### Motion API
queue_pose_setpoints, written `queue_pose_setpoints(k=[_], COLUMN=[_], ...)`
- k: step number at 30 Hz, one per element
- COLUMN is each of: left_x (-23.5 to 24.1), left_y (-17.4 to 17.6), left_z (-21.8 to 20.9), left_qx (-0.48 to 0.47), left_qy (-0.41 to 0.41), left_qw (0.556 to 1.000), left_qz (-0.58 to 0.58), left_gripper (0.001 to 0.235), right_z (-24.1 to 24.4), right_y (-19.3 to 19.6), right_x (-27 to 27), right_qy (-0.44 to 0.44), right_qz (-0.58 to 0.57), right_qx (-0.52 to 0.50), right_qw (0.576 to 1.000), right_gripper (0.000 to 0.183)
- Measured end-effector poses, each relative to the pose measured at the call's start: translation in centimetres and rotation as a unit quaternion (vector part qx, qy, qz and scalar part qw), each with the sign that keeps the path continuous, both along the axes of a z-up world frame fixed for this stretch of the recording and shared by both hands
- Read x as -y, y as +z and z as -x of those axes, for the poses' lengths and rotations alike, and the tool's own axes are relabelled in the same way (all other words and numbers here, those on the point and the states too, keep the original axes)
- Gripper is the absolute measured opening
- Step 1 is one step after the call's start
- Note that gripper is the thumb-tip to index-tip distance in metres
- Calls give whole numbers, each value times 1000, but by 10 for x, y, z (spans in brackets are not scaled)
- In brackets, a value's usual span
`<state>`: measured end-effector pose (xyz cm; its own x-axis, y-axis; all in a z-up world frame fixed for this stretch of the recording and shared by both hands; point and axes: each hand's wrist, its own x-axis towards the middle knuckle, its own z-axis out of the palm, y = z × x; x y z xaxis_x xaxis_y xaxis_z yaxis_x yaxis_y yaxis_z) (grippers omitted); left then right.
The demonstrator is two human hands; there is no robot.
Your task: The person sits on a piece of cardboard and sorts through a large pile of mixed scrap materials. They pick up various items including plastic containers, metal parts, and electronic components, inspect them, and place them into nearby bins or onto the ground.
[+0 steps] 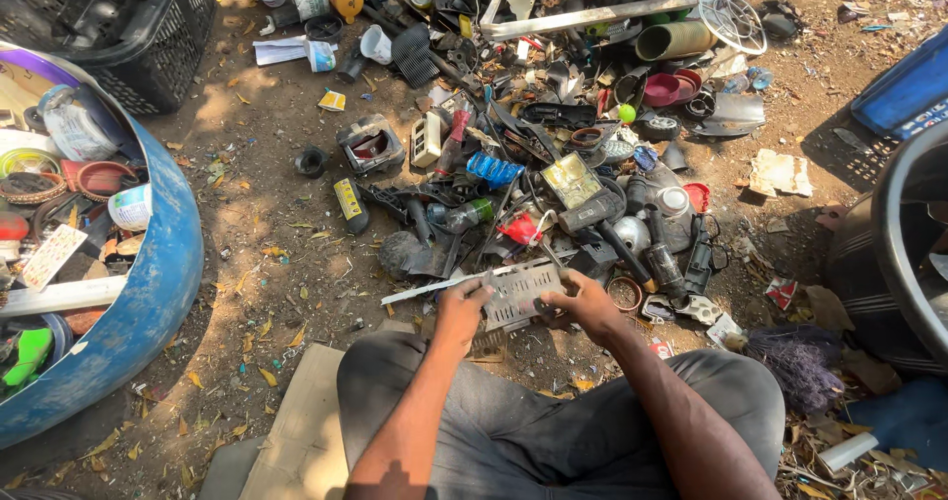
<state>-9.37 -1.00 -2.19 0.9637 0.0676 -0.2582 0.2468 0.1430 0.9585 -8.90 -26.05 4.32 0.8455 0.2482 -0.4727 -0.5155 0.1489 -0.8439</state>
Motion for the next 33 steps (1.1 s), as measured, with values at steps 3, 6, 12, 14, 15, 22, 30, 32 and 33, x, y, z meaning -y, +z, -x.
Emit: queue_pose_setpoints(k=[3,6,12,14,15,22,30,32,33], left_x=[20,20,39,35,29,-38,29,40,41], left_y=[-19,-16,0,13,22,81,23,26,31], left_z=[-27,-78,-152,-171,-179,-132,-9,-7,-10], left_qx=[46,38,79,102,112,109,94,56,40], left_qy=[38,111,-51,11,41,25,-158,-203,-225], left_qw=[994,952,892,896,897,971,983,978,973], left_qz=[-91,-283,-443,-431,-426,-210,-19,-12,-10], left_gripper=[36,45,37,32,32,50,46,52,61], right_z=[5,-8,-3,-3,-6,-17,-9,-7,-7], right_y=[-7,-13,-11,-5,-2,20,19,18,18], right_x=[19,39,42,36,35,27,9,10,9], right_qy=[-8,-70,-30,-38,-35,101,81,54,42], right_qz=[101,127,169,129,173,319,250,222,224], right_qx=[10,40,55,6,18,394,277,210,206], right_qw=[995,989,984,991,984,856,924,951,952], right_gripper=[51,53,55,56,55,35,37,37,38])
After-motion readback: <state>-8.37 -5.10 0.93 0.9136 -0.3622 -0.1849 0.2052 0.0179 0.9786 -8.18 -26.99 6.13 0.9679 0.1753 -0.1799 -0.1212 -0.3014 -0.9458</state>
